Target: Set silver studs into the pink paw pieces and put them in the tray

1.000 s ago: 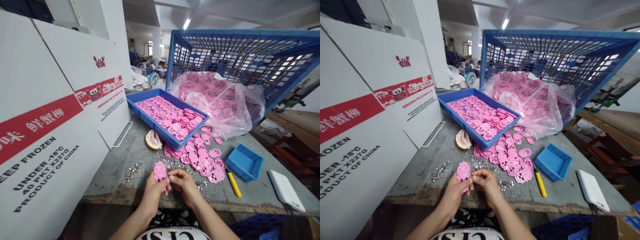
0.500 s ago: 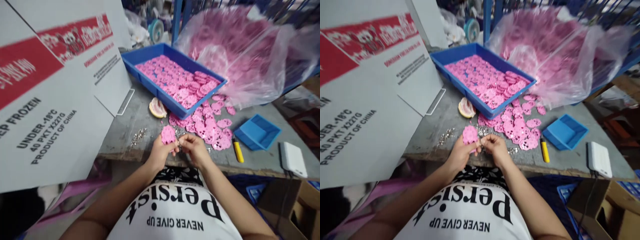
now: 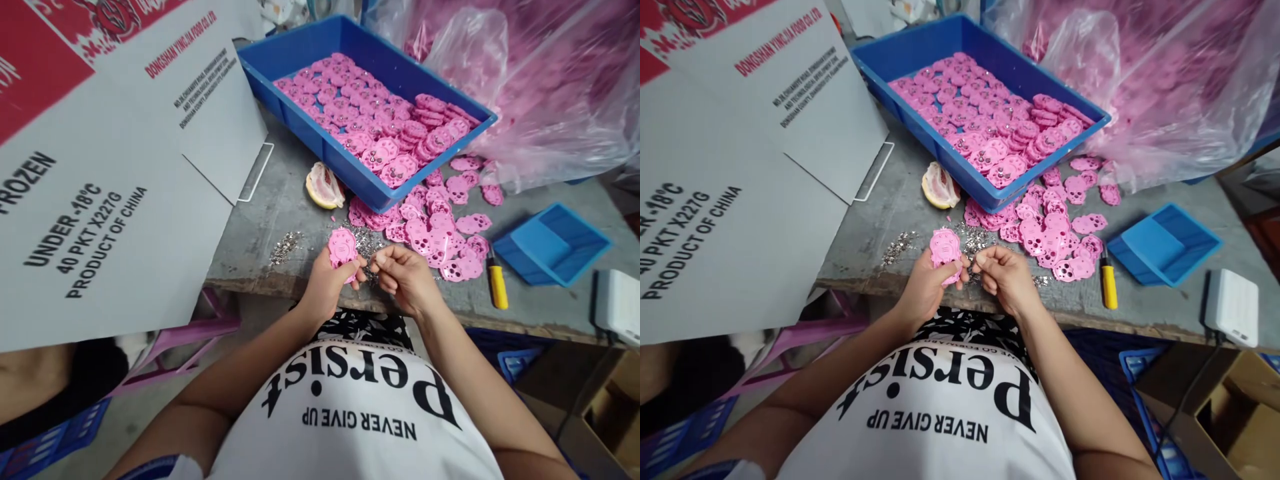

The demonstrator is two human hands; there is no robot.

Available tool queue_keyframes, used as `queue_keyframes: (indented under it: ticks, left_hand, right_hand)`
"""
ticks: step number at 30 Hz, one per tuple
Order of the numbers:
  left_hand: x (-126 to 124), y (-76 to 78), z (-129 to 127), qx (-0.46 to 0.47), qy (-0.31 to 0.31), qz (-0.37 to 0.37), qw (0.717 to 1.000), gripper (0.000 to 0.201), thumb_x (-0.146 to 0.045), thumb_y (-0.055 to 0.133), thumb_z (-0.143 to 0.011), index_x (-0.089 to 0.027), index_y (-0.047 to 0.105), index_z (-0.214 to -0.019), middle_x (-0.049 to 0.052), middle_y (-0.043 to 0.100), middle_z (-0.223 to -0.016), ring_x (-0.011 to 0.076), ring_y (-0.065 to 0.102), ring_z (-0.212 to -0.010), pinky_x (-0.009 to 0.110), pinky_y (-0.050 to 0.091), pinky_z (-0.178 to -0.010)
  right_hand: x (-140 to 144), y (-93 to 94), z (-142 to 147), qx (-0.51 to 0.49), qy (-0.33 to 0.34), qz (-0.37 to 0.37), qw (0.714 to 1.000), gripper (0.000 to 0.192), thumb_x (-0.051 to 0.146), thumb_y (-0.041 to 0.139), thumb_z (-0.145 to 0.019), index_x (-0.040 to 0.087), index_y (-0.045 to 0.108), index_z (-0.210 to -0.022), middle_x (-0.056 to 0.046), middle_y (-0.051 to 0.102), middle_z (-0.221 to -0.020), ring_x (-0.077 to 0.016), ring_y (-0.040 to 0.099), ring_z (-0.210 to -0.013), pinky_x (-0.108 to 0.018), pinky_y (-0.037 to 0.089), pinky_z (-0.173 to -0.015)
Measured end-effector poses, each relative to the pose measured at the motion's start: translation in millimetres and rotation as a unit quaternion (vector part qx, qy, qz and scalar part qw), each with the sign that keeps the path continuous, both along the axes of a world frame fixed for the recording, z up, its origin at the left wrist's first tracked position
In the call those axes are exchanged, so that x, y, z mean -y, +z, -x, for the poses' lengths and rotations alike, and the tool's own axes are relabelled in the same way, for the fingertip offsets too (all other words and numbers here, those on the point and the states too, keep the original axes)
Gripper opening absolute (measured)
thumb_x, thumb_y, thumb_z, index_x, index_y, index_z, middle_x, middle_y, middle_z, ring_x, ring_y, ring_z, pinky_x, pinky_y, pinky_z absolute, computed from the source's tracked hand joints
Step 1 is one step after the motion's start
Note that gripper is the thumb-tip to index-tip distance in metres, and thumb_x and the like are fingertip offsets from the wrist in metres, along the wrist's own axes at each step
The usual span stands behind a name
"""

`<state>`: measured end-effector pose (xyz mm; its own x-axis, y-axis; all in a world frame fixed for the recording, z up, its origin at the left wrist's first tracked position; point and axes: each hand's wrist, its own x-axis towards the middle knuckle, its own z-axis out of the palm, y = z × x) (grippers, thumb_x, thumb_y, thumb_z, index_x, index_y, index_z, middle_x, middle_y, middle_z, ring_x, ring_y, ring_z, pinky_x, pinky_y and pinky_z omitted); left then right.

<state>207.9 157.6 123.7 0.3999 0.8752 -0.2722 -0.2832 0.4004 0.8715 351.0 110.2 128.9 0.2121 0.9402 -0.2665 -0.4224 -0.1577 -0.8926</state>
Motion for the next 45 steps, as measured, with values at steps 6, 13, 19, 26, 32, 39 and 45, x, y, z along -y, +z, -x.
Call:
queue_keyframes:
  ticks: [6,13,19,26,32,39,45]
  left_hand:
    - [6.2,-0.9,-0.8,-0.05,0.005,-0.058,0.997,0.025,-0.013,0.073,-0.072,-0.017,0.06,-0.093,0.0,0.07,-0.08,0.0114,0.063,-0.061,0.023,0.047,-0.051]
    - [6.7,-0.5,2.2,-0.069,0.002,-0.087,0.994,0.023,-0.016,0.074,-0.075,-0.018,0.061,-0.094,0.0,0.07,-0.081,0.0115,0.064,-0.062,0.023,0.049,-0.053]
    - [5.9,-1.3,2.6,-0.103,0.0,-0.062,0.993,0.028,-0.012,0.078,-0.07,-0.017,0.062,-0.092,0.0,0.069,-0.073,0.0111,0.061,-0.056,0.022,0.045,-0.049]
    - [4.7,-1.2,0.5,-0.088,0.028,-0.058,0.994,0.022,-0.014,0.073,-0.072,-0.018,0.059,-0.089,-0.001,0.067,-0.077,0.0096,0.06,-0.055,0.021,0.043,-0.046]
    - [4.7,-6.6,0.8,-0.038,0.011,-0.055,0.998,0.026,-0.022,0.076,-0.076,-0.019,0.06,-0.097,0.0,0.068,-0.082,0.0119,0.063,-0.061,0.023,0.046,-0.051]
    - [1.1,-3.6,11.9,0.199,-0.097,0.08,0.972,0.061,-0.031,0.071,-0.087,-0.025,0.053,-0.145,0.01,0.071,-0.129,0.0279,0.065,-0.124,0.046,0.05,-0.107]
    - [6.1,-5.9,13.7,0.224,-0.087,0.063,0.969,0.074,-0.013,0.076,-0.077,-0.032,0.055,-0.146,0.005,0.063,-0.143,0.0272,0.05,-0.144,0.048,0.033,-0.124]
  right_hand:
    - [0.6,-4.1,4.1,-0.018,-0.002,0.01,1.0,0.044,0.046,0.097,-0.058,0.018,0.066,-0.072,0.004,0.066,-0.057,-0.0024,0.034,-0.034,-0.017,0.026,-0.032]
    - [1.6,-2.0,4.5,0.003,0.003,0.005,1.0,0.045,0.047,0.097,-0.059,0.02,0.063,-0.072,0.005,0.066,-0.056,-0.003,0.035,-0.033,-0.017,0.028,-0.031]
    - [1.8,-2.4,7.7,0.062,0.001,-0.006,0.998,0.045,0.049,0.096,-0.06,0.02,0.063,-0.07,0.004,0.066,-0.056,-0.0045,0.038,-0.032,-0.018,0.025,-0.029]
    - [6.7,-2.5,7.9,0.063,-0.003,-0.009,0.998,0.044,0.055,0.091,-0.066,0.02,0.065,-0.07,0.002,0.066,-0.061,-0.0056,0.041,-0.036,-0.021,0.03,-0.034]
    - [7.0,-6.9,4.8,0.131,-0.021,-0.001,0.991,0.037,0.046,0.093,-0.065,0.018,0.069,-0.067,0.005,0.054,-0.054,-0.0053,0.034,-0.043,-0.021,0.021,-0.04]
    - [6.8,-6.3,-1.0,0.138,-0.113,-0.039,0.983,0.022,0.036,0.088,-0.067,0.021,0.073,-0.065,-0.007,0.071,-0.106,-0.0221,0.064,-0.1,-0.037,0.051,-0.089]
    - [11.2,-6.8,12.6,0.152,-0.108,-0.057,0.981,0.015,0.032,0.084,-0.073,0.023,0.074,-0.067,-0.008,0.069,-0.127,-0.0291,0.057,-0.128,-0.053,0.036,-0.117]
